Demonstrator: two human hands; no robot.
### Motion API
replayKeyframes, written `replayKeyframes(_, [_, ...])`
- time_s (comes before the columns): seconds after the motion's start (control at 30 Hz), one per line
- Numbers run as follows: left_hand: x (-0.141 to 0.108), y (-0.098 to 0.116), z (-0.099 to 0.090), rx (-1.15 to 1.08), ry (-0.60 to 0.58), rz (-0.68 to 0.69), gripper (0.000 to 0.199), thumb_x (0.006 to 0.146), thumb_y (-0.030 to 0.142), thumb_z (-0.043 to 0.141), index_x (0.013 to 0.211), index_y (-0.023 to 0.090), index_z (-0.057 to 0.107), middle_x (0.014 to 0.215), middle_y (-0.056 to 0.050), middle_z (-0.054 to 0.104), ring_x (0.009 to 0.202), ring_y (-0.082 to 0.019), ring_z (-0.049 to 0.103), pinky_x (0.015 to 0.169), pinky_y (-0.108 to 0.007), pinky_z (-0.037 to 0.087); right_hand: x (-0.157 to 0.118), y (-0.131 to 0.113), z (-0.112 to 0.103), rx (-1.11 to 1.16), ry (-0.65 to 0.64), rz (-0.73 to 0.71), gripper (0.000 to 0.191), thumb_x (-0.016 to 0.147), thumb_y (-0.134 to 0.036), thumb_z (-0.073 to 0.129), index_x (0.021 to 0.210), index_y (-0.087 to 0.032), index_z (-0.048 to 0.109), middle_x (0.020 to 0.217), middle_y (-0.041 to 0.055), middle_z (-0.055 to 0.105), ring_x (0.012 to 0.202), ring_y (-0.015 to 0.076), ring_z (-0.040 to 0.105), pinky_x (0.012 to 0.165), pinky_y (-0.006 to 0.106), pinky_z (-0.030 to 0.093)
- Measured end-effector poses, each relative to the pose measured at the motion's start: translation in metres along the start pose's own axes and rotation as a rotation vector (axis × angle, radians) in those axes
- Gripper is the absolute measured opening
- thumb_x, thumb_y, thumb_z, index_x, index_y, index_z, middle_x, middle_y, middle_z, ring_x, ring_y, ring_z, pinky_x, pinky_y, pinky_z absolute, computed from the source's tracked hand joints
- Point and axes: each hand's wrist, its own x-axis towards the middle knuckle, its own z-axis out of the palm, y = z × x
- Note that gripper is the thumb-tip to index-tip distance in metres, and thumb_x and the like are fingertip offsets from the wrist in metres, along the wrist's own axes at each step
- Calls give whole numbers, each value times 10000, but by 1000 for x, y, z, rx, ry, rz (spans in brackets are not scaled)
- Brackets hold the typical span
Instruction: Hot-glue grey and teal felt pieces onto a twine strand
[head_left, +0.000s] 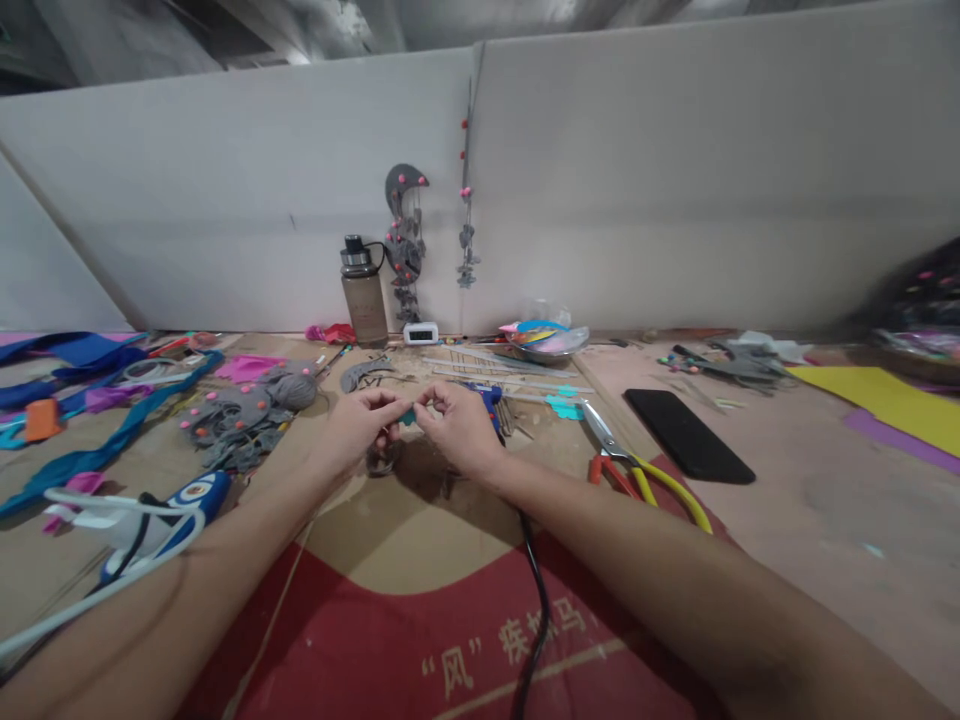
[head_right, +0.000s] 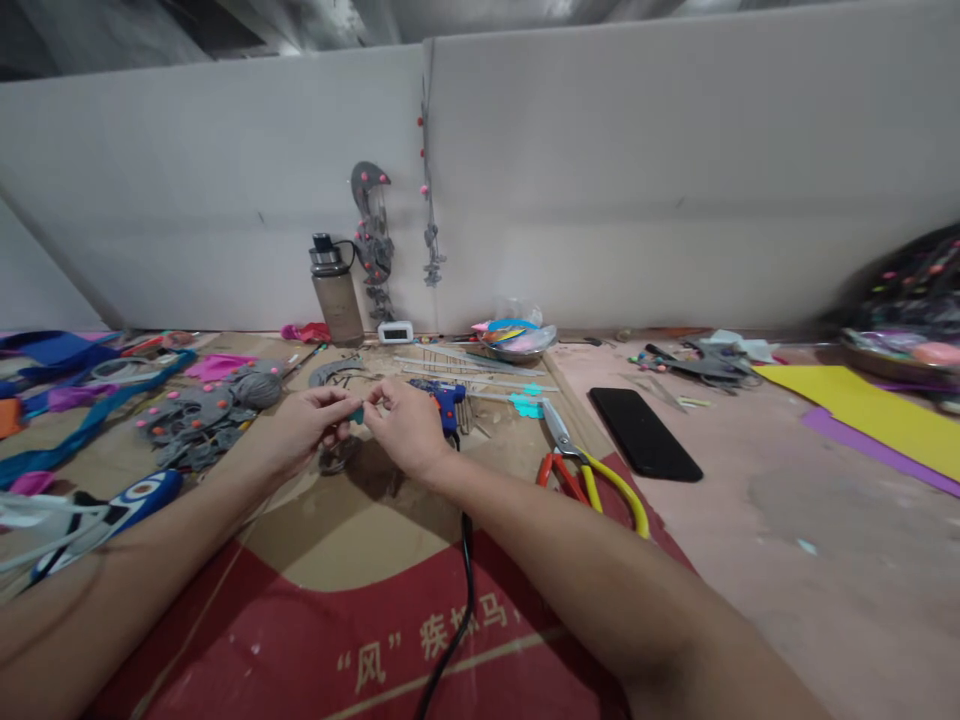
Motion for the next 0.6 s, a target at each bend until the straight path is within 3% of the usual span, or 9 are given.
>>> replayKeyframes(0.23, [2, 0, -4, 166, -54, 6, 311, 726, 466, 639, 683, 160, 617, 441, 25, 531, 356, -61, 378, 383, -184, 249, 0, 1, 3, -46, -33, 26, 72, 772, -234, 562, 738, -197, 614, 718, 6, 632, 674, 135, 537, 627, 246, 381])
replayKeyframes(0.4, [5, -2, -5, 133, -73, 42, 305, 679, 423, 687, 811, 149, 668, 518, 21, 552, 419, -77, 438, 422, -194, 316, -1, 3, 3, -39, -6, 47, 115, 795, -278, 552, 762, -187, 614, 701, 4, 616, 638, 130, 512, 596, 245, 359])
replayKeyframes(0.6, [5, -6, -4, 148, -16, 76, 283, 698, 416, 658, 827, 164, 672, 483, 31, 538, 401, -84, 435, 403, -194, 285, -3, 5, 2, -22, 5, 1, 110, 805, -284, 561, 782, -190, 612, 736, 11, 633, 658, 133, 528, 614, 248, 371])
